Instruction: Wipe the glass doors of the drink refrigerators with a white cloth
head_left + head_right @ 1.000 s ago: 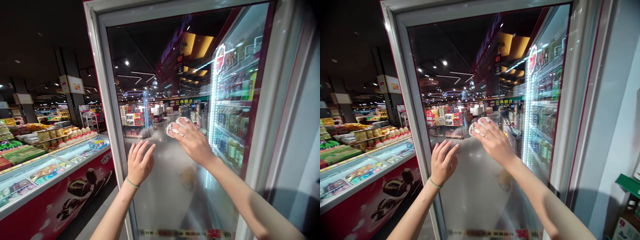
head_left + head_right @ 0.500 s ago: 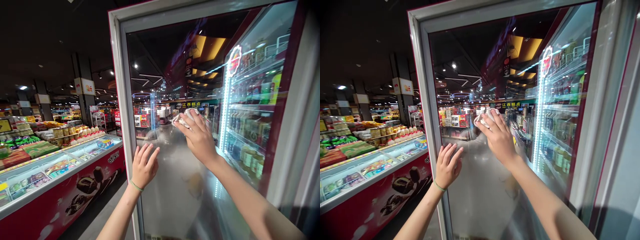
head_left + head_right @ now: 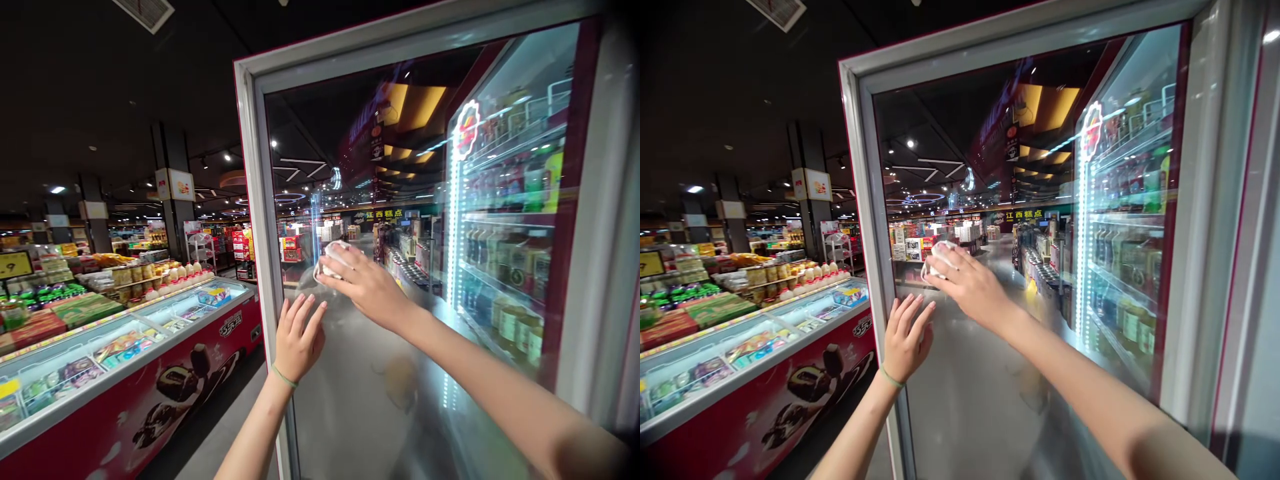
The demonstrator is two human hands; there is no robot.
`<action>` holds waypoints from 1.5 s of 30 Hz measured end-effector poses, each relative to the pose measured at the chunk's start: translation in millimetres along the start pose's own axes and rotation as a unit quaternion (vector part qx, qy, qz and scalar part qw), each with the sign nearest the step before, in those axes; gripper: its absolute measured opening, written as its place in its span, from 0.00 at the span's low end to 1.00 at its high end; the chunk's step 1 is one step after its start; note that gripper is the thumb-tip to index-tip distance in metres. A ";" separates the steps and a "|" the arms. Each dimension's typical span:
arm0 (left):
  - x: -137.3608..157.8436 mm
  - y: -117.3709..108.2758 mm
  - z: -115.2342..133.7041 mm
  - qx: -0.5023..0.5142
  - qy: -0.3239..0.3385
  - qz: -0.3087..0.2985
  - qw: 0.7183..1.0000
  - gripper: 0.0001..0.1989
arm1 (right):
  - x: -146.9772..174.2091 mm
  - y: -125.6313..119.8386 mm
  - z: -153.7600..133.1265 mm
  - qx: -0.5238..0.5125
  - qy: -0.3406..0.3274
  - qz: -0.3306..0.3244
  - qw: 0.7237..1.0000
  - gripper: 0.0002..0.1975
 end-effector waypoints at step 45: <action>-1.9 -24.8 25.2 -0.003 -0.040 0.002 0.999 0.28 | 109.4 -32.8 -3.7 0.042 0.108 0.052 0.992 0.32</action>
Point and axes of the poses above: each hand's wrist, its own x-axis away from the middle knuckle, its own y-axis out of the palm, z = x × y, the point moved 3 cm from there along -x, towards the middle knuckle, and after that the axes turned 2 degrees about y, right-handed, at the moved point
